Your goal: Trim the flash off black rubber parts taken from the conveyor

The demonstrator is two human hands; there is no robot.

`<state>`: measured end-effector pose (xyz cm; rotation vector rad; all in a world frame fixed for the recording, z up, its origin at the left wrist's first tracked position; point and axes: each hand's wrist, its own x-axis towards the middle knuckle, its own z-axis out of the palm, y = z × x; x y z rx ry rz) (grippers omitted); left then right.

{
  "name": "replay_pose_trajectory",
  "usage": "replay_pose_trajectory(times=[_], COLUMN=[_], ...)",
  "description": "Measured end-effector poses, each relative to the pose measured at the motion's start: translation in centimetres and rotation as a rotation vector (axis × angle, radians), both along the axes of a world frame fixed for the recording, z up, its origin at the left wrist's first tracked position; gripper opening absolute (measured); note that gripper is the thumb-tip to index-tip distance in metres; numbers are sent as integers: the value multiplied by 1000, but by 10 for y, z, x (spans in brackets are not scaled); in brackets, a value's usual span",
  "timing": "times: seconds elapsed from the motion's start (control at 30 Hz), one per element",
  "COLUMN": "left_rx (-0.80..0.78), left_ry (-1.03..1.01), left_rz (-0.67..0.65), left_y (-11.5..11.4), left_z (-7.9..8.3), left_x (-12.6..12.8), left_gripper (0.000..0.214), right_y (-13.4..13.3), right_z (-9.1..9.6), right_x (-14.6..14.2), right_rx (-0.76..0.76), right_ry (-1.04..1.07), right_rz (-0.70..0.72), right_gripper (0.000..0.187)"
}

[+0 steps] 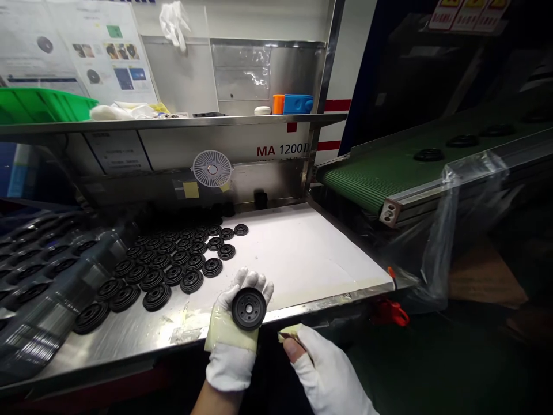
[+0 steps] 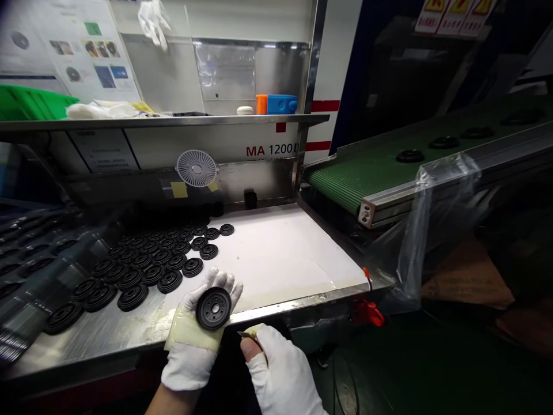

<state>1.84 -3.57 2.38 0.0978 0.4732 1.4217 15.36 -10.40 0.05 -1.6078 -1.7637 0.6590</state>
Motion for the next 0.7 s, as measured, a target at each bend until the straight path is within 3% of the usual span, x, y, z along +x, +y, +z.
replay_pose_trajectory(times=[0.2,0.37,0.43,0.5,0.57,0.7], left_rx=[-31,-59,-72,-46,108,693], left_ry=[6,16,26,107,363,1481], left_rz=[18,9,-3,-37,-115,-193], left_y=[-10,-20,-20,-17,-7,36], left_z=[7,18,21,23,21,8], left_x=[1,1,0,0,2,16], left_gripper=[33,30,27,23,25,32], right_y=[-7,-13,-12,-4,14,91], right_z=[-5,-10,-4,8,26,56], right_x=[13,32,43,56,68,79], right_rx=[19,-221,-232,-149,-48,-11], right_ry=[117,385,394,352,315,455], right_rz=[-38,-15,-74,-100,-93,-96], right_gripper=[27,39,42,36,28,27])
